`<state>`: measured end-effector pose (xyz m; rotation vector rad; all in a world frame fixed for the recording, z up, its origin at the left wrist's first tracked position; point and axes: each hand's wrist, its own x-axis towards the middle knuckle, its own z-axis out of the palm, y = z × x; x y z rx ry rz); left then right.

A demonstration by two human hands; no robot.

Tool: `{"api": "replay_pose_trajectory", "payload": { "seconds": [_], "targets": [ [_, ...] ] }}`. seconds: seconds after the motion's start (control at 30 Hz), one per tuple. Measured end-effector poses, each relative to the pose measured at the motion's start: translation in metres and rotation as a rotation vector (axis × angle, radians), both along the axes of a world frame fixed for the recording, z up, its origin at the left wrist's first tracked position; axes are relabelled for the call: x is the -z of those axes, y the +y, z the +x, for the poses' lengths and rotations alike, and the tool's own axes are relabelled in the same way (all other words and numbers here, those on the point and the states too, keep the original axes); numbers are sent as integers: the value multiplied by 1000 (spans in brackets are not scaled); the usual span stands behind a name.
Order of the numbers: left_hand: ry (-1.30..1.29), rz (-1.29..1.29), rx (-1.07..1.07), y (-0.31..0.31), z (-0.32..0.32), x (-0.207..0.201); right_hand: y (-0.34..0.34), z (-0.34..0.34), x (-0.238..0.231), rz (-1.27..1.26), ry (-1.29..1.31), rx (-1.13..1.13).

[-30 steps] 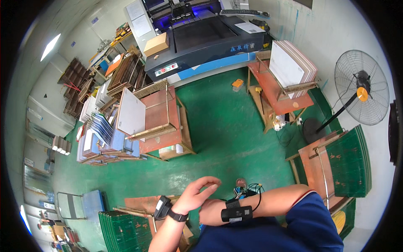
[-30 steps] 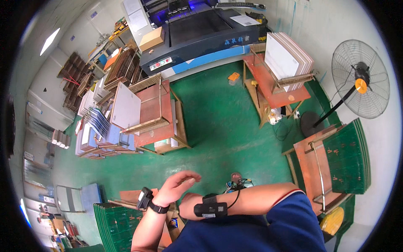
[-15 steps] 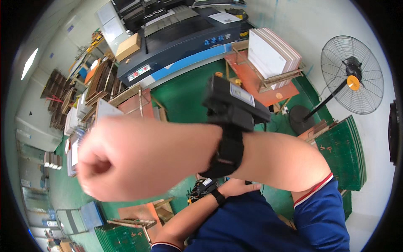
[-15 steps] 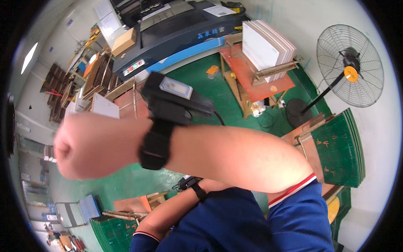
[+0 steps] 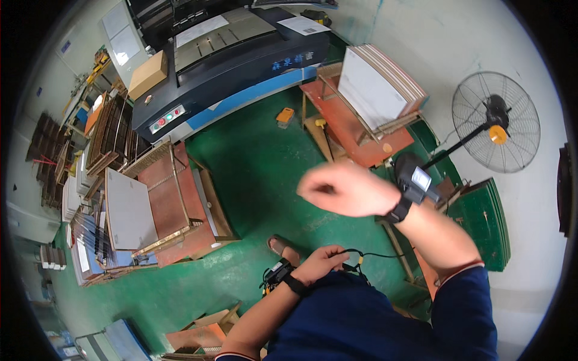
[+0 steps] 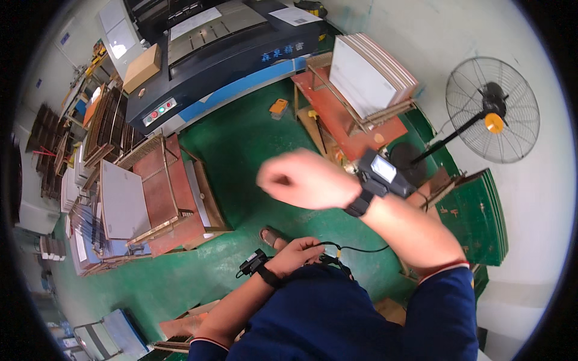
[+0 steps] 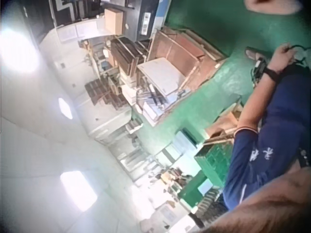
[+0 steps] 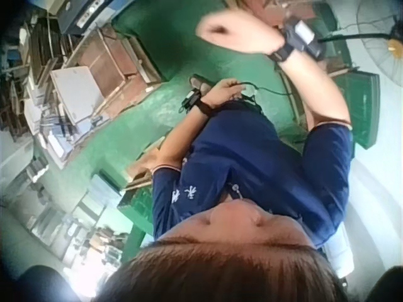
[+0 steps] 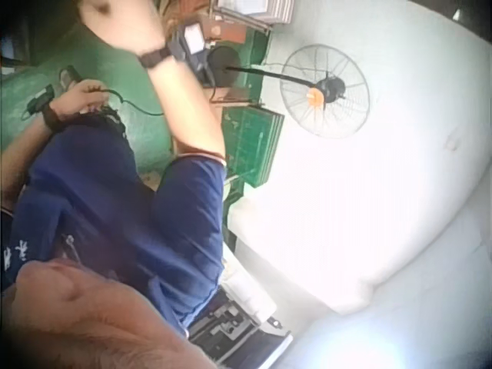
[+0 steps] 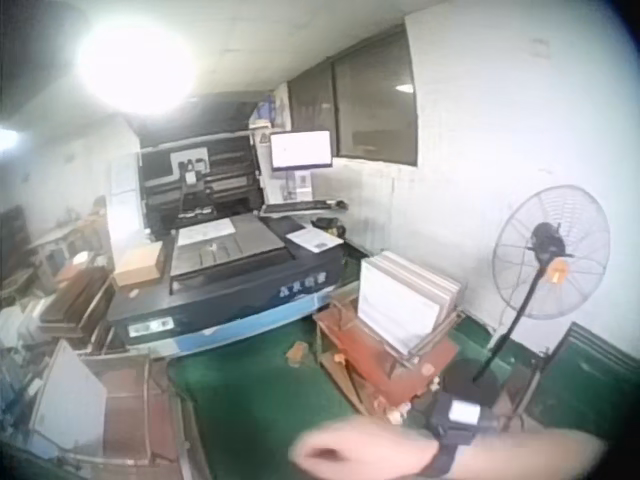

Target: The person removes a green circuit board from a machine, places it on a rack, and then tears a piece of tape to place on their clothing. They then pick up a white board, turn it over, and place it into the machine to be processed.

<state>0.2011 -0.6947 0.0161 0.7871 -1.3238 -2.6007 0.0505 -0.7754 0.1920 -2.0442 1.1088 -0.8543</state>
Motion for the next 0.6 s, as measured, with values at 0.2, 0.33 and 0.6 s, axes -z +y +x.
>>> {"api": "replay_pose_trajectory", "payload": {
  "seconds": [0.2, 0.33, 0.6],
  "targets": [
    [-49, 361, -239, -50, 23, 14, 66, -40, 145, 842, -34, 170],
    [16, 471, -251, -81, 32, 21, 86, -28, 175, 1347, -960, 302],
    [-171, 567, -235, -116, 22, 17, 83, 2, 191, 1340, -1011, 379]
  ]
}}
